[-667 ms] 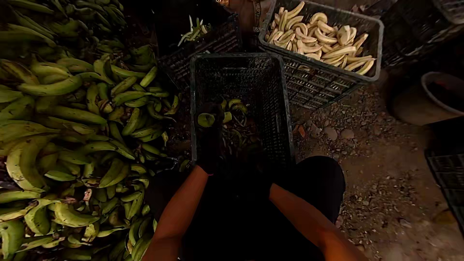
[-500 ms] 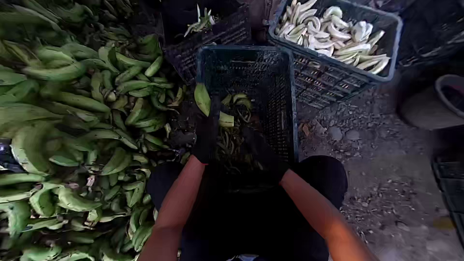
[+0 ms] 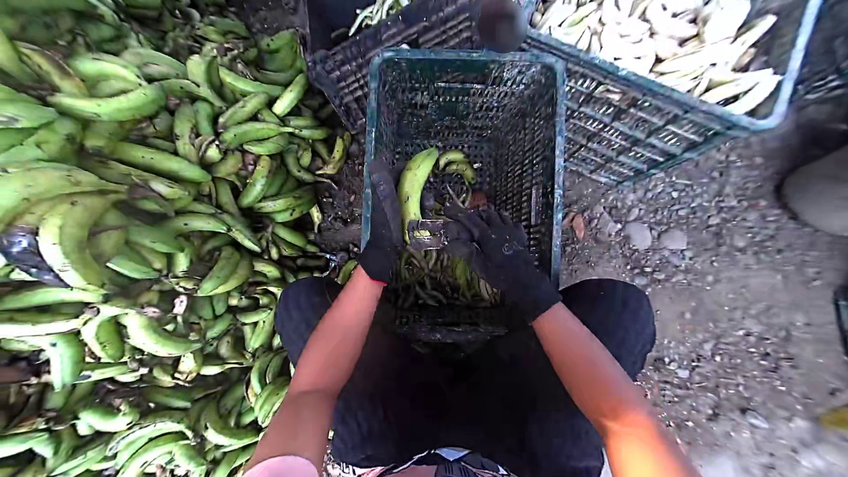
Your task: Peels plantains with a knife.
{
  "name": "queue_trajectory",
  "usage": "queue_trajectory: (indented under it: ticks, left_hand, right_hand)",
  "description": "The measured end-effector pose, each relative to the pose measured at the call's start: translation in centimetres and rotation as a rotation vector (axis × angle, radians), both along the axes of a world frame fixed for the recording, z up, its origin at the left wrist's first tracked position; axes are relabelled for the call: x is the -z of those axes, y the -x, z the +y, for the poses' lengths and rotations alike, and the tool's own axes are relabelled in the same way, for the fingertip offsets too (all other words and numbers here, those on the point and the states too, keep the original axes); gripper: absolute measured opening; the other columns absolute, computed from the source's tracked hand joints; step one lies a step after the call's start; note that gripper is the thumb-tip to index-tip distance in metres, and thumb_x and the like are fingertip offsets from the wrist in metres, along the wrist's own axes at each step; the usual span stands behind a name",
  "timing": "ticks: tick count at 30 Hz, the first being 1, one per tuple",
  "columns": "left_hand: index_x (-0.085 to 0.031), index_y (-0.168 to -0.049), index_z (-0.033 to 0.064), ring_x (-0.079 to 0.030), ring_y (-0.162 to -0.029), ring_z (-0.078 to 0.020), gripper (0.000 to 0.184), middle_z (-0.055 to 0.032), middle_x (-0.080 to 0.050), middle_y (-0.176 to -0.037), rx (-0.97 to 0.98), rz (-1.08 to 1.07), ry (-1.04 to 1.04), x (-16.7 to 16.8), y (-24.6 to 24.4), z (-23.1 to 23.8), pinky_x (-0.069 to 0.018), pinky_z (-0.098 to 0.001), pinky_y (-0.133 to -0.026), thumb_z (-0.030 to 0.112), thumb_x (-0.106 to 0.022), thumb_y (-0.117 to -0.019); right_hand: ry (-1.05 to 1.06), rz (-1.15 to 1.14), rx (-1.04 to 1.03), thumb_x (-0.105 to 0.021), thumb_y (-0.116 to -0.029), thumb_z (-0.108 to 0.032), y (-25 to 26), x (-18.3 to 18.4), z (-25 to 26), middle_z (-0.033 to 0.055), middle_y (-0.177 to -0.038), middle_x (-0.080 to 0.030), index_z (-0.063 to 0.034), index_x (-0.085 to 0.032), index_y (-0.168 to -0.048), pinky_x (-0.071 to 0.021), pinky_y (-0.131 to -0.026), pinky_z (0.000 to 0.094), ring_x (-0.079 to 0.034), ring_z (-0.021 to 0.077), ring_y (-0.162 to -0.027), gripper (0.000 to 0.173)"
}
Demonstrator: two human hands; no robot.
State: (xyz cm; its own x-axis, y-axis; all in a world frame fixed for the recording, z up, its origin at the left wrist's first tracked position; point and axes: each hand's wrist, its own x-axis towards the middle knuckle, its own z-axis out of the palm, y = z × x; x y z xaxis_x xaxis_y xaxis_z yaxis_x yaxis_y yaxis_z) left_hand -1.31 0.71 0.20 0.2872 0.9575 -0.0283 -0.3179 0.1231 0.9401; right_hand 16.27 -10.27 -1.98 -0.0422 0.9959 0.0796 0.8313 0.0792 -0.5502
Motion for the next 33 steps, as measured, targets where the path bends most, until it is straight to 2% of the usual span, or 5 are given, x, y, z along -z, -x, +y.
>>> queue_trajectory:
  ticks: [7, 10, 17, 25, 33]
  left_hand:
    - [-0.045, -0.141, -0.0050, -0.063, -0.105, -0.0116, 0.078, -0.0141, -0.062, -0.121, -0.050, 0.266, -0.100, 0.8, -1.5, -2.1, -0.0544, -0.0319, -0.094, 0.050, 0.000, -0.1065]
    - [-0.050, -0.129, 0.0034, -0.066, -0.077, -0.0153, 0.064, -0.0088, -0.065, -0.094, -0.043, 0.334, 0.073, 1.1, -3.0, -3.8, -0.0590, -0.0360, -0.070, 0.043, -0.005, -0.1100]
    - [-0.043, -0.143, 0.0073, -0.070, -0.082, -0.0159, 0.049, -0.0073, -0.068, -0.103, 0.054, 0.249, 0.059, 0.7, -1.0, -1.2, -0.0625, -0.0339, -0.071, 0.042, -0.033, -0.1102]
    - [-0.026, -0.149, 0.0041, -0.067, -0.071, -0.0133, 0.071, -0.0045, -0.067, -0.089, 0.048, 0.035, -0.171, 0.6, 0.2, 0.7, -0.0590, -0.0277, -0.063, 0.059, -0.032, -0.1042]
    - [-0.041, -0.140, 0.0021, -0.065, -0.072, -0.0148, 0.058, -0.0081, -0.066, -0.095, 0.338, 0.344, 0.037, 1.0, -1.9, -4.9, -0.0579, -0.0323, -0.063, 0.044, -0.014, -0.1096]
  right_hand:
    - [0.134, 0.063, 0.305, -0.045, -0.1007, -0.055, 1.0, -0.2, 2.1, 0.0257, -0.133, -0.059, -0.0321, -0.054, -0.149, -0.0416, -0.090, 0.0728, -0.052, 0.0510, -0.126, 0.054]
    - [0.222, 0.120, 0.509, -0.038, -0.1035, -0.057, -0.3, 0.0, 3.9, 0.0246, -0.138, -0.058, -0.0325, -0.051, -0.151, -0.0415, -0.094, 0.0715, -0.051, 0.0486, -0.129, 0.055]
    - [0.086, 0.290, 0.315, -0.032, -0.1030, -0.064, -1.9, -0.8, 2.1, 0.0177, -0.140, -0.060, -0.0243, -0.053, -0.150, -0.0425, -0.104, 0.0657, -0.055, 0.0380, -0.130, 0.065]
    - [0.045, 0.108, 0.106, -0.040, -0.0979, -0.067, 1.4, -0.4, -0.3, 0.0251, -0.131, -0.060, -0.0271, -0.061, -0.142, -0.0414, -0.088, 0.0710, -0.055, 0.0490, -0.121, 0.063]
    - [0.111, 0.140, 0.603, -0.039, -0.1044, -0.058, -2.0, -1.7, 3.3, 0.0246, -0.139, -0.056, -0.0290, -0.053, -0.149, -0.0429, -0.094, 0.0695, -0.052, 0.0476, -0.128, 0.055]
